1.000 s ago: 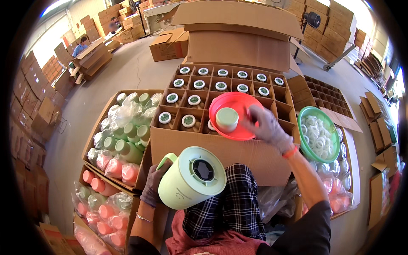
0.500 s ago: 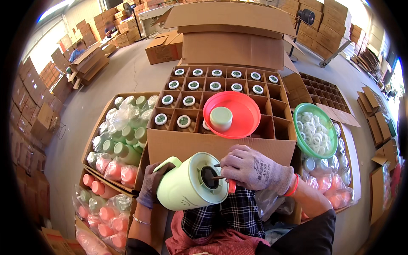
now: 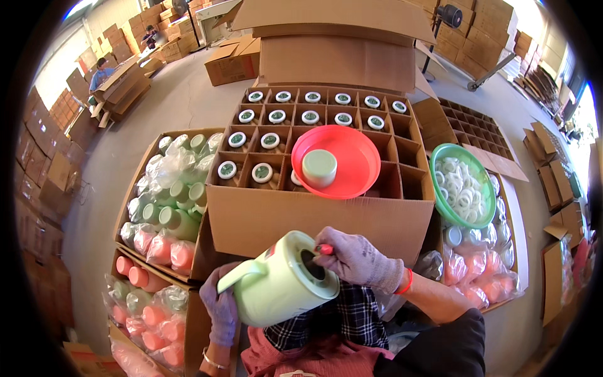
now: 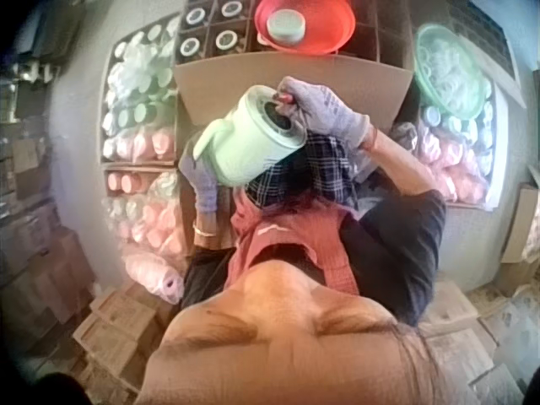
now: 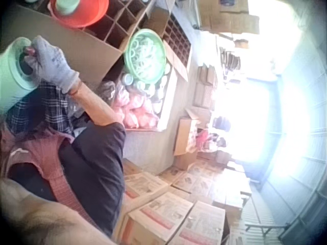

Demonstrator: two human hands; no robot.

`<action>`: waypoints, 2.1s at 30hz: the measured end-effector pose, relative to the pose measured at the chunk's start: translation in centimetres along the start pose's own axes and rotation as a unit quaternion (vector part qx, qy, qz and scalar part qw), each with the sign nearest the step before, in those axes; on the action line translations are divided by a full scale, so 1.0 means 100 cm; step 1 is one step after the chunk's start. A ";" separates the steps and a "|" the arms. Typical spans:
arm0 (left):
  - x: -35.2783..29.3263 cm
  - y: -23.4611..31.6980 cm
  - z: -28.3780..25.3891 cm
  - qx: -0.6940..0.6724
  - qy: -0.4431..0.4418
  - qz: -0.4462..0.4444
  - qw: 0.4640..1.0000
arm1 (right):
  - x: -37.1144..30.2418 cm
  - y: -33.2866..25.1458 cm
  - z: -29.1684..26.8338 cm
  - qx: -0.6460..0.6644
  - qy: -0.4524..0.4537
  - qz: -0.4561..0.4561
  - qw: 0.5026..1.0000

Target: The person sits on the floor in a warehouse and assembles plastic kettles. They pick up a kettle body, insert a metal heating element, and screw on a lid. The person handles pink and green kettles, placing the assembled units into a cardboard box.

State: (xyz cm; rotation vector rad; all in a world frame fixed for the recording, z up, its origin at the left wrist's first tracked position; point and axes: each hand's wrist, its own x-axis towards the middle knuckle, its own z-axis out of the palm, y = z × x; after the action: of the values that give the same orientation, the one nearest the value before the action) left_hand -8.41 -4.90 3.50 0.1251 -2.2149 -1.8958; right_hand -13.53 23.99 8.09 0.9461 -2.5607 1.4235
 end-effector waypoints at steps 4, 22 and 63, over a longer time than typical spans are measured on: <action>-0.007 -0.008 -0.014 -0.007 -0.001 -0.044 0.999 | 0.031 0.043 -0.025 0.046 0.028 -0.006 0.999; -0.090 -0.100 -0.115 0.189 -0.162 -0.109 0.962 | -0.378 0.024 -0.014 -0.146 0.061 0.482 0.862; -0.073 0.038 0.072 -0.388 -0.071 -0.238 0.887 | -0.031 -0.011 0.065 0.024 0.458 -0.008 0.889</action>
State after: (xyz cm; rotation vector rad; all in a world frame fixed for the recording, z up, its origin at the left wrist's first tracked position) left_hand -2.64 4.23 5.38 0.4278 -1.3911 -2.9898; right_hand -8.96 19.91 4.15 0.1732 -1.7942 1.4412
